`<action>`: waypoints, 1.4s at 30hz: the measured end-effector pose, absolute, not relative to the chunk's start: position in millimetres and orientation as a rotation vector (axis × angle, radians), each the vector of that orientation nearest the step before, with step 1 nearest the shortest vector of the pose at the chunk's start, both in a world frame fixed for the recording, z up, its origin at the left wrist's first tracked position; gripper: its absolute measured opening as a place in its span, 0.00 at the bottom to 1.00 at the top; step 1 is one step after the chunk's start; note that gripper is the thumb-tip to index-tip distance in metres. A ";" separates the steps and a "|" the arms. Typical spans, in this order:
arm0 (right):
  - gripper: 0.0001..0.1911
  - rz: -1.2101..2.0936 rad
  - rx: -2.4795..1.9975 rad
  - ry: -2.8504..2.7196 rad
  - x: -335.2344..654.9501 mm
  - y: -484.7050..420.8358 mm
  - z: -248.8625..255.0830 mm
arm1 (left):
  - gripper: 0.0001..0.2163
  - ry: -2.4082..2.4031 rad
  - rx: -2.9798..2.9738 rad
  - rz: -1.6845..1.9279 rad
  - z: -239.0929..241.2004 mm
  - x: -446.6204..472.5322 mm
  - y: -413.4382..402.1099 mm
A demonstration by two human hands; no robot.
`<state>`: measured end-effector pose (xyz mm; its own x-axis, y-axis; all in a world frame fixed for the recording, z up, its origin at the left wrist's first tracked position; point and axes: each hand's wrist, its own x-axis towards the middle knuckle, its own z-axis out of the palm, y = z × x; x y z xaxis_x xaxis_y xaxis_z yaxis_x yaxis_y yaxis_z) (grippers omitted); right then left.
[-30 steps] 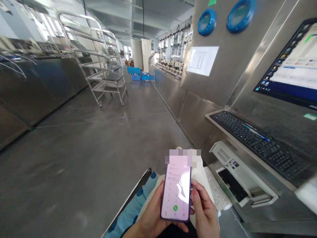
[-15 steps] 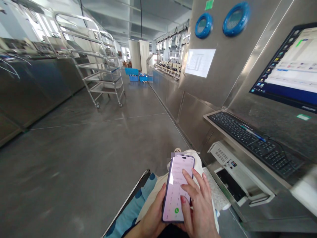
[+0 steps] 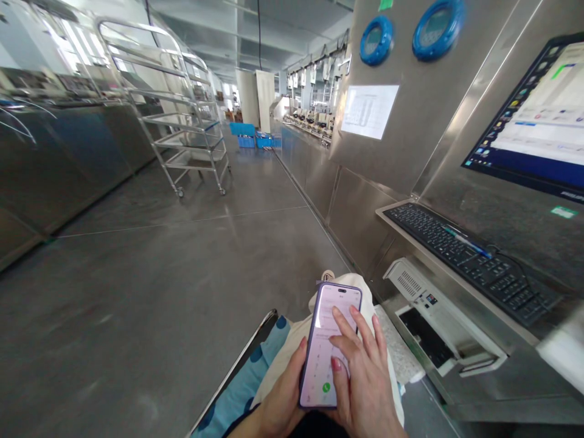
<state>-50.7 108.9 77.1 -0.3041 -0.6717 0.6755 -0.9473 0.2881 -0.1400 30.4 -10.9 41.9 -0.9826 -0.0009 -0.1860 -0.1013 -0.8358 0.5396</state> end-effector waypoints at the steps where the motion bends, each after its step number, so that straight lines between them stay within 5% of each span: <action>1: 0.11 0.732 1.445 -2.063 -50.6 108.5 77.2 | 0.22 0.882 -0.273 2.946 41.7 30.5 -11.2; 22: 0.13 0.862 1.407 -1.997 -50.4 111.0 71.7 | 0.20 0.863 -0.269 2.950 39.4 33.7 -13.5; 29: 0.11 0.973 1.401 -1.922 -46.0 114.2 68.3 | 0.48 0.908 -0.511 2.874 54.5 30.9 -11.6; 42: 0.09 0.924 1.509 -1.929 -45.9 111.8 73.6 | 0.52 0.956 -0.539 2.856 54.5 29.7 -13.2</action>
<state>-45.9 111.8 73.6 -0.2457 -0.6159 0.7486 -0.9693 0.1478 -0.1965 29.7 -13.2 54.5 -0.9346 -0.0333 -0.3543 -0.1867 -0.8016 0.5680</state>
